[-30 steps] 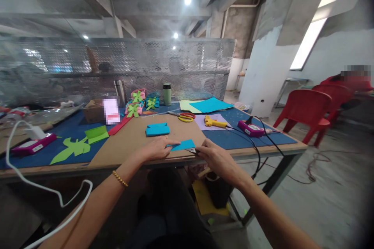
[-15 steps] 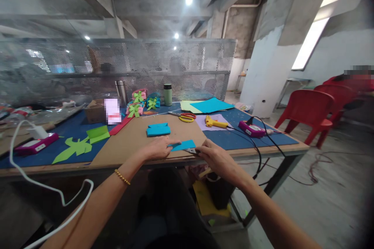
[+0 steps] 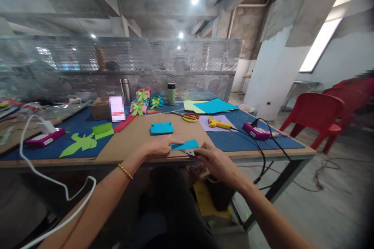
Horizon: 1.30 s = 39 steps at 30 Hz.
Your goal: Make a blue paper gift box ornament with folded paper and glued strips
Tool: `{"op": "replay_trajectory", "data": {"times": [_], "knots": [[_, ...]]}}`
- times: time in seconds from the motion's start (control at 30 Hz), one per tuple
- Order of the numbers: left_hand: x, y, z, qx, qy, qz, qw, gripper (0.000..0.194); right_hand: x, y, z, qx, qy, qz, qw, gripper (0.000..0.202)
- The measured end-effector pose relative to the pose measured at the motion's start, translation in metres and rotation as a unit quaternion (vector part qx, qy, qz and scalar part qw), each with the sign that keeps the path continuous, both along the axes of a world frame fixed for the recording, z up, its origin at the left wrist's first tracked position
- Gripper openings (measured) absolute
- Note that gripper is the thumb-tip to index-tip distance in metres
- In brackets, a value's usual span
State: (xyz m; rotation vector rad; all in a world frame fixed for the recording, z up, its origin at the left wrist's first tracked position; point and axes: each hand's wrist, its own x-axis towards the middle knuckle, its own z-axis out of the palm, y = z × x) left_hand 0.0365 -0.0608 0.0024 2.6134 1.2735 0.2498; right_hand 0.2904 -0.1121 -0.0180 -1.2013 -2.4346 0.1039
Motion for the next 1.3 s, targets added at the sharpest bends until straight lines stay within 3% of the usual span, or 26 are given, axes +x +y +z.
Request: {"op": "replay_trajectory", "data": {"times": [0.17,0.47,0.57,0.7,0.83,1.0,1.3], "knots": [[-0.002,0.001,0.0,0.003,-0.015,-0.006,1.0,0.064,-0.015,0.002,0.004,0.007,0.0,0.018,1.0,0.024],[-0.004,0.007,-0.003,-0.006,-0.038,-0.025,0.999,0.06,-0.014,-0.006,0.003,-0.002,0.012,0.035,0.999,0.025],[-0.019,0.008,-0.005,0.001,-0.068,-0.029,0.997,0.059,-0.017,-0.002,0.002,-0.003,0.013,0.038,0.999,0.024],[-0.05,-0.002,-0.004,0.025,-0.04,0.014,0.999,0.047,-0.016,0.003,-0.002,-0.003,0.014,0.034,0.999,0.024],[-0.066,-0.013,0.001,-0.008,-0.022,0.015,1.0,0.046,-0.02,0.005,-0.001,0.003,0.013,0.038,0.999,0.024],[-0.066,-0.009,0.001,-0.014,-0.005,0.006,1.0,0.045,-0.031,0.008,0.003,0.007,-0.014,0.033,0.999,0.024],[-0.069,-0.004,-0.007,0.004,0.009,0.0,1.0,0.045,-0.021,0.004,-0.001,-0.009,0.004,0.049,0.999,0.024]]}}
